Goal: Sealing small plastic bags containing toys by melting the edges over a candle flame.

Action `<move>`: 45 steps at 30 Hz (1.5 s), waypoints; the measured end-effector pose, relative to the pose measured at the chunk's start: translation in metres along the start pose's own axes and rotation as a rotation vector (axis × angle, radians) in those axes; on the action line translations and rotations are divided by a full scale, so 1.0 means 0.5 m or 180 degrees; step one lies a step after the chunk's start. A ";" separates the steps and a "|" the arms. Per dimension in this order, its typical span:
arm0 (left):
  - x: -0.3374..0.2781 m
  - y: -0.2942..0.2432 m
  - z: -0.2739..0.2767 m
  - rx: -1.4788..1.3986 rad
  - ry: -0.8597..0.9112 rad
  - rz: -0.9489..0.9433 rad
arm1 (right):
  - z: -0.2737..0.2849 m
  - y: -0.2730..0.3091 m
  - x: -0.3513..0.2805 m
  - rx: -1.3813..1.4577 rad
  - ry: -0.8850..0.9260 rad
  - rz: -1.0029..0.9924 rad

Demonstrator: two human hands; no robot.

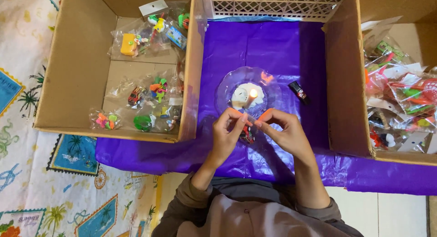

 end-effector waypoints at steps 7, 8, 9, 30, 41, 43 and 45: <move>0.009 0.021 0.000 -0.0300 -0.0162 0.0234 | 0.004 0.036 -0.005 -0.0066 -0.0007 -0.0156; 0.012 0.028 0.002 -0.0380 -0.0237 0.0297 | 0.004 0.038 -0.003 -0.0052 -0.0040 -0.0172; 0.014 0.035 0.003 -0.0460 -0.0312 0.0362 | 0.003 0.041 -0.001 -0.0039 -0.0072 -0.0188; 0.078 0.076 -0.013 -0.0622 -0.0856 0.0828 | 0.006 0.002 0.066 0.0637 -0.0257 -0.0660; 0.083 0.075 -0.013 -0.0561 -0.0925 0.0956 | 0.010 0.003 0.072 0.0620 -0.0250 -0.0689; 0.085 0.071 -0.013 -0.0553 -0.0944 0.0965 | 0.008 0.005 0.073 0.0601 -0.0244 -0.0696; 0.086 0.068 -0.013 -0.0570 -0.0959 0.0957 | 0.006 0.009 0.072 0.0637 -0.0239 -0.0700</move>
Point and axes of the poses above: each hand's wrist, its own x-axis towards the middle knuckle, its own z-axis out of the back of the hand, y = z × x, the point moved 1 cm from there along x, towards the middle knuckle, and after that the axes turned 11 degrees about -z, right-handed, at the moved point
